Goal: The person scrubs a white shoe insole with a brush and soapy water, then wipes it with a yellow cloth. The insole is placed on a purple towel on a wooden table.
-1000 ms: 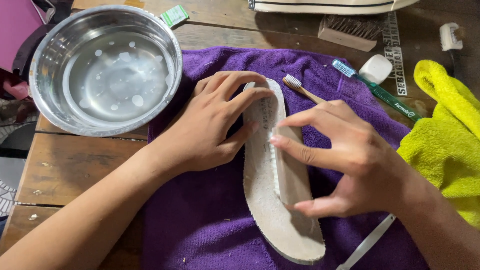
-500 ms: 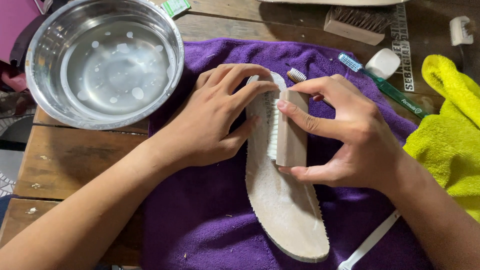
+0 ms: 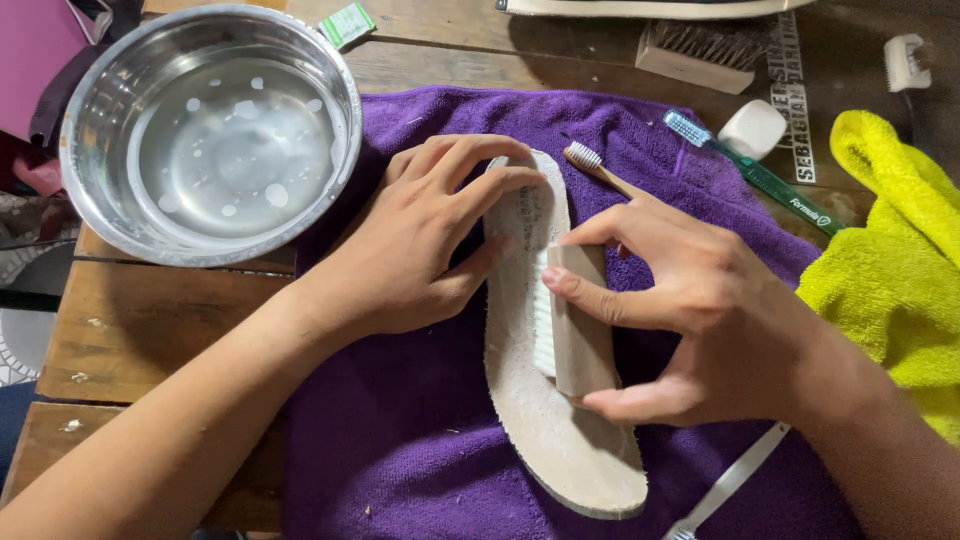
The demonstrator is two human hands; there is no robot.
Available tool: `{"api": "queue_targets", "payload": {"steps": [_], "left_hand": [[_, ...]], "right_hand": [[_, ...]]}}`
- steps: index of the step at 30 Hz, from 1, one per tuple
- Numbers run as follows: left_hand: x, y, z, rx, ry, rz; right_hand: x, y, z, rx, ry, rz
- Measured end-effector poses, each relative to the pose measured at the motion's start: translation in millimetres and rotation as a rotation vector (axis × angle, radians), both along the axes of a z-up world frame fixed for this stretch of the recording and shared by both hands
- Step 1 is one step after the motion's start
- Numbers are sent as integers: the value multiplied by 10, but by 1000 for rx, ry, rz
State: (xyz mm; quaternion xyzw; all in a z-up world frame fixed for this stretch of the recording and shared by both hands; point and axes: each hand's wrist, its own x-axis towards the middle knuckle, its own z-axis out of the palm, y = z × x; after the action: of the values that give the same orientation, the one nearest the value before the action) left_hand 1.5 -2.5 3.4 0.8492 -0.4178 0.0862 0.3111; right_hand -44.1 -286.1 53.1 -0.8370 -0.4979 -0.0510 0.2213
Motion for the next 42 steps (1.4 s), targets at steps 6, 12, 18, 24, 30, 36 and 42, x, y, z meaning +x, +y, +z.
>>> {"api": "queue_targets", "payload": {"steps": [6,12,18,24,30,36,42], "left_hand": [[4,2,9,26,-7,2],[-1,4,17,25,-22,-11],[10,21,-3,-7,-3,-28],[46,74,32,-42,87,-50],[24,58,28,-17,62,-34],[-2,42,61,-30,58,-40],[12,42,67,-25,54,-40]], "right_hand": [[-94,35,99,3,115,65],[-95,37,60,48,18,43],[-70,-102,-21,86,-103,-21],[-1,-38,-79,248,-196,-201],[94,80,-269,278,-168,-235],[146,83,-303,193,-166,-170],[83,33,-144,195,-76,-55]]}}
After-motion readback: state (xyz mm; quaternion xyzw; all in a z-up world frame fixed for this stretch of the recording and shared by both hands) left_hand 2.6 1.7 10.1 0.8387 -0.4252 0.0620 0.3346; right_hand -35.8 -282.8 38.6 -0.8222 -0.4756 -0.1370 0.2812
